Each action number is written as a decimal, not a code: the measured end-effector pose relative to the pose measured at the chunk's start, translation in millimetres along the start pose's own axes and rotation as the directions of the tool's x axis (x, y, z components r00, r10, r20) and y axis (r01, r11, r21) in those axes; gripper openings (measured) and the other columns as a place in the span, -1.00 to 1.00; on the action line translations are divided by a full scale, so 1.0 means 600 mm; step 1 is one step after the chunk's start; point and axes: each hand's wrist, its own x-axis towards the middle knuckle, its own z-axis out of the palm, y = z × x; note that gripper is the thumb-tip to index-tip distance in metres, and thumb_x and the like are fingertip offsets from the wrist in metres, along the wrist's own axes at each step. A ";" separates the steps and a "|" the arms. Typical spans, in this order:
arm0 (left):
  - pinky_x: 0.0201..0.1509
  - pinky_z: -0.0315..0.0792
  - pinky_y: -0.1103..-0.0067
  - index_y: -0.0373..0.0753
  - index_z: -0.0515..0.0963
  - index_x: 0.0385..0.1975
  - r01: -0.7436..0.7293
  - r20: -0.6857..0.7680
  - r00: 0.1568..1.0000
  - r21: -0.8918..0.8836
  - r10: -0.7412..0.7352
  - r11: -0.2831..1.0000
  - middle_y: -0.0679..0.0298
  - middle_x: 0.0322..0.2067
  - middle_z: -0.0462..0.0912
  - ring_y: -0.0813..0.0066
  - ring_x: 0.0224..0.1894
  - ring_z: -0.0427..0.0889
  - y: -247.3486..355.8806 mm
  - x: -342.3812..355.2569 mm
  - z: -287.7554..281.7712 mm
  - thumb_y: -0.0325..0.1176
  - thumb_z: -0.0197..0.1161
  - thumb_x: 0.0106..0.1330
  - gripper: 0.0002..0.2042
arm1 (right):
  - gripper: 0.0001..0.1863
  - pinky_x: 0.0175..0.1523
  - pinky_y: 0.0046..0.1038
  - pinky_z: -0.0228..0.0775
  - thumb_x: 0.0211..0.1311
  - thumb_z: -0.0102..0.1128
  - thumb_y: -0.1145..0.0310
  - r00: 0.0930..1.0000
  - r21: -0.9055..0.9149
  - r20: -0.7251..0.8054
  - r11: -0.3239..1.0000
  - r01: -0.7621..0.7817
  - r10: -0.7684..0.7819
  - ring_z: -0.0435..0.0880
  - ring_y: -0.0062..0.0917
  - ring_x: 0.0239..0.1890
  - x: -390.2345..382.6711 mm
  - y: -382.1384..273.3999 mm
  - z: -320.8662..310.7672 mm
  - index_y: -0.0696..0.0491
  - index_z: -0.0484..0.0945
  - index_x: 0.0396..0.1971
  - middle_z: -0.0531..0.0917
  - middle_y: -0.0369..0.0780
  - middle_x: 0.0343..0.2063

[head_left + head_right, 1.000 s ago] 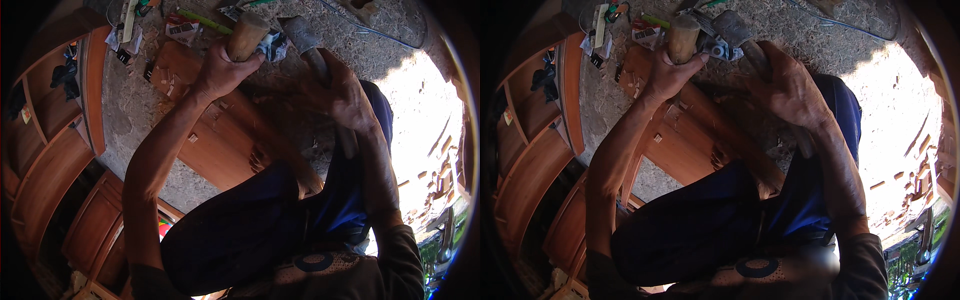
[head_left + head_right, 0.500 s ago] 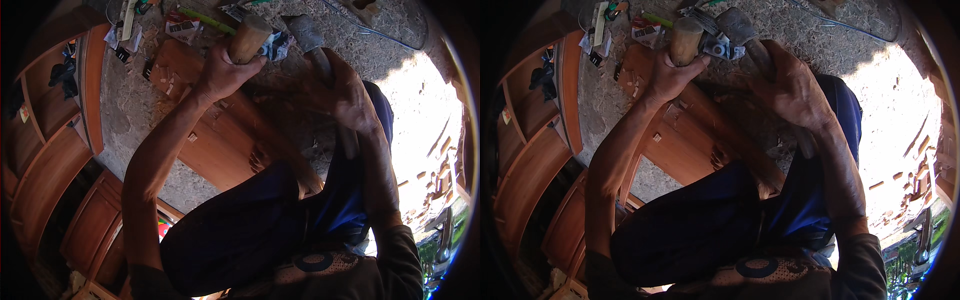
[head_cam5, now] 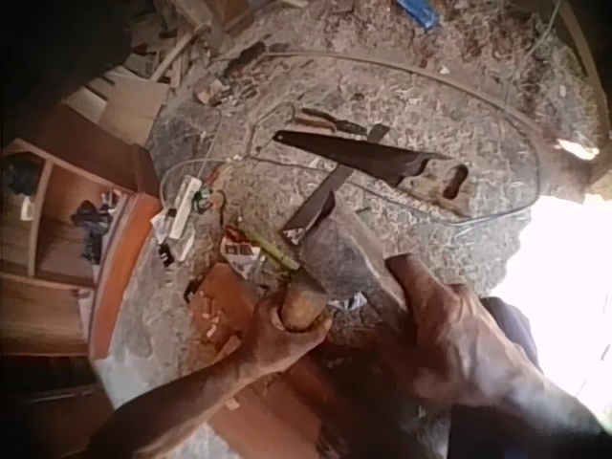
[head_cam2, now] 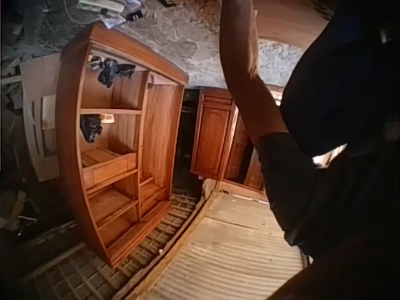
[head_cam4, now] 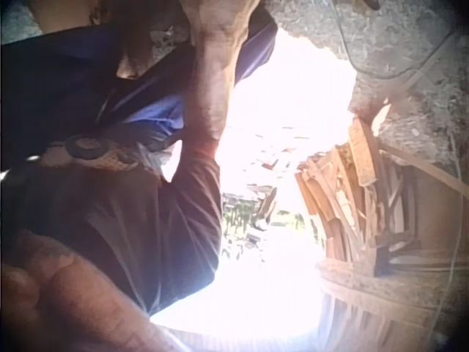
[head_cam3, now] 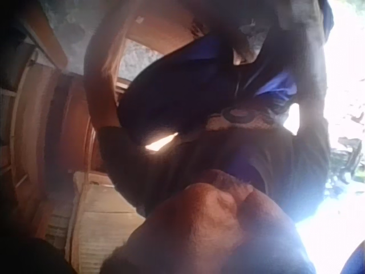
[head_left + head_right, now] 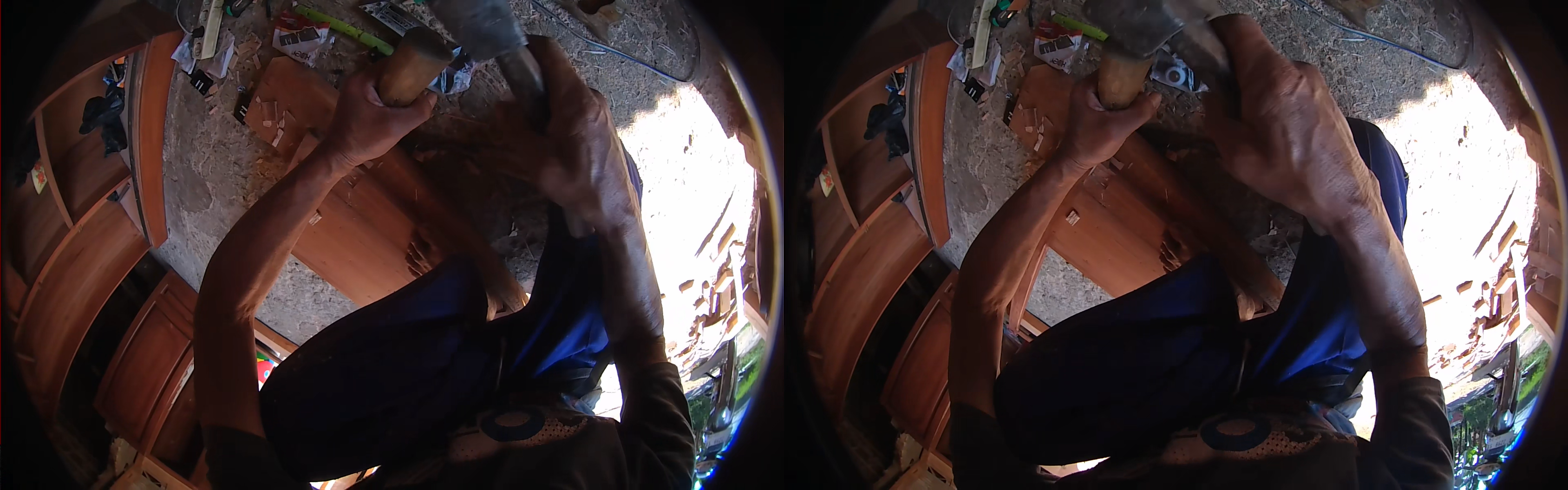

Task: The person sits on the floor and uses a chisel and hammer to carve a rectangular wooden panel. They repeatedly strike the chisel to remove wood chips and shape the surface.

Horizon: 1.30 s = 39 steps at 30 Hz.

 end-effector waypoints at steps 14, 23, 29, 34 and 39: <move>-0.36 0.49 0.60 -0.33 0.63 -0.32 -0.002 -0.086 0.996 -0.008 0.002 1.000 0.40 -0.48 0.67 0.71 -0.43 0.59 -0.029 0.021 -0.003 -0.35 0.44 0.21 -0.81 | -0.53 -0.17 -0.24 0.49 0.17 0.29 0.42 0.961 -0.164 0.228 0.966 0.199 -0.159 0.73 -0.12 -0.27 0.045 0.044 -0.025 0.11 0.50 0.11 0.69 0.03 -0.36; -0.38 0.45 0.54 -0.33 0.61 -0.36 -0.060 -0.115 0.991 0.070 0.068 0.996 0.41 -0.54 0.62 0.71 -0.47 0.53 -0.046 0.028 0.002 -0.28 0.45 0.18 -0.76 | -0.47 -0.40 -0.49 0.37 0.19 0.34 0.32 0.951 -0.164 0.187 0.947 0.277 -0.246 0.57 -0.65 -0.50 0.058 0.089 -0.006 0.05 0.50 0.18 0.64 -0.31 -0.43; -0.27 0.52 0.54 -0.31 0.64 -0.31 0.040 -0.031 0.999 0.110 -0.037 0.993 0.35 -0.47 0.68 0.66 -0.40 0.61 -0.034 0.038 0.005 -0.29 0.47 0.17 -0.76 | -0.50 -0.27 -0.36 0.45 0.16 0.30 0.38 0.998 -0.041 0.053 0.999 -0.026 0.028 0.62 -0.46 -0.42 0.053 0.039 -0.013 0.10 0.48 0.13 0.64 -0.21 -0.42; -0.32 0.48 0.61 -0.27 0.61 -0.28 -0.075 -0.026 0.997 0.088 0.078 0.993 0.47 -0.50 0.62 0.74 -0.42 0.56 -0.053 0.030 0.004 -0.31 0.46 0.27 -0.80 | -0.50 -0.26 -0.28 0.42 0.15 0.29 0.40 0.958 -0.224 0.285 0.971 0.080 -0.013 0.64 -0.45 -0.36 0.052 0.055 -0.023 0.10 0.48 0.13 0.66 -0.14 -0.39; -0.67 0.12 0.76 -0.15 0.53 -0.41 0.474 0.437 0.828 -0.207 -0.352 0.856 0.62 -0.69 0.40 0.90 -0.69 0.32 0.018 0.026 -0.057 -0.36 0.40 0.36 -0.84 | -0.58 -0.19 -0.29 0.44 0.14 0.33 0.31 0.968 0.094 0.149 0.972 -0.217 0.202 0.63 -0.43 -0.37 0.019 0.054 -0.012 0.13 0.52 -0.01 0.61 -0.16 -0.47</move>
